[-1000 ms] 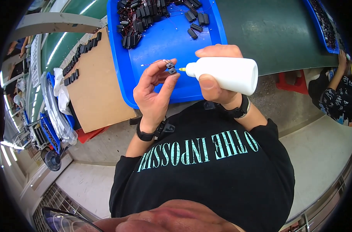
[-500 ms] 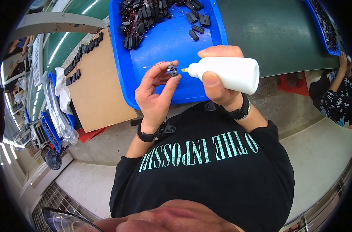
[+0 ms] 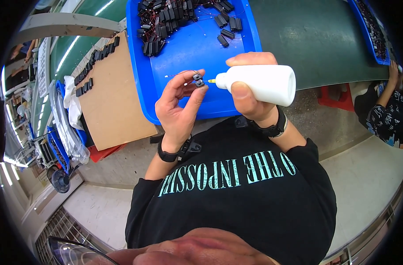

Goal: The person picks up a black component from a blue tray, applies liquid from a squeeze bottle to it, and places it onto a cardboard surface, repeating this process for multiple components.

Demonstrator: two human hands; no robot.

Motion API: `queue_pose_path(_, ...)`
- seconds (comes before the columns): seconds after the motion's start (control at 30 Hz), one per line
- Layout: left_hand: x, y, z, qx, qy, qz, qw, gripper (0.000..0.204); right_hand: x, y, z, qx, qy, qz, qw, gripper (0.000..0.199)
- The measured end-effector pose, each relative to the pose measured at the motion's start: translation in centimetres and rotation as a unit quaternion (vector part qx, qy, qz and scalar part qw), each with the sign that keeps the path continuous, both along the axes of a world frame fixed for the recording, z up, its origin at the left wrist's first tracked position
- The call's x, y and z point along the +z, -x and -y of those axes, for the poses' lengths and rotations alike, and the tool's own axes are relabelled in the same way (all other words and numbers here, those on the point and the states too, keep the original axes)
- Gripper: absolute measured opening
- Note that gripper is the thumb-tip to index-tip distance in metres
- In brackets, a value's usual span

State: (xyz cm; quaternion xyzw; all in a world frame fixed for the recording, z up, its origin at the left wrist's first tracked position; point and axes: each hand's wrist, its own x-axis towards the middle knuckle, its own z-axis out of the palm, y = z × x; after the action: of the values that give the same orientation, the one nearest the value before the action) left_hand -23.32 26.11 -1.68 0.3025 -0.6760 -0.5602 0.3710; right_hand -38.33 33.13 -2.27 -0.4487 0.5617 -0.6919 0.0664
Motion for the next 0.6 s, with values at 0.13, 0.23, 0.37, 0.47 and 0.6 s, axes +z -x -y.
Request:
queue_pose_path(0.13, -0.01, -0.03, 0.0, 0.0, 0.0, 0.0, 1.0, 0.03, 0.17, -0.15, 0.11, -0.001, -0.002, 0.0, 1.0, 0.05)
queue_pose_path(0.23, 0.08, -0.01, -0.05, 0.0, 0.001, -0.002, 1.0, 0.03, 0.23, -0.24, 0.14, 0.001, -0.002, 0.004, 1.0, 0.05)
queue_pose_path(0.37, 0.01, -0.05, -0.07, 0.0, 0.002, -0.002, 1.0, 0.03, -0.01, -0.13, -0.11, -0.004, -0.001, 0.007, 1.0, 0.051)
queue_pose_path(0.47, -0.12, -0.12, -0.03, -0.007, 0.008, -0.006, 1.0, 0.03, -0.28, 0.17, -0.13, -0.017, 0.019, 0.032, 0.999, 0.052)
queue_pose_path(0.6, -0.06, -0.1, 0.05, -0.016, 0.014, -0.006, 1.0, 0.03, 0.39, 0.01, 0.45, -0.035, 0.018, 0.045, 0.998, 0.053)
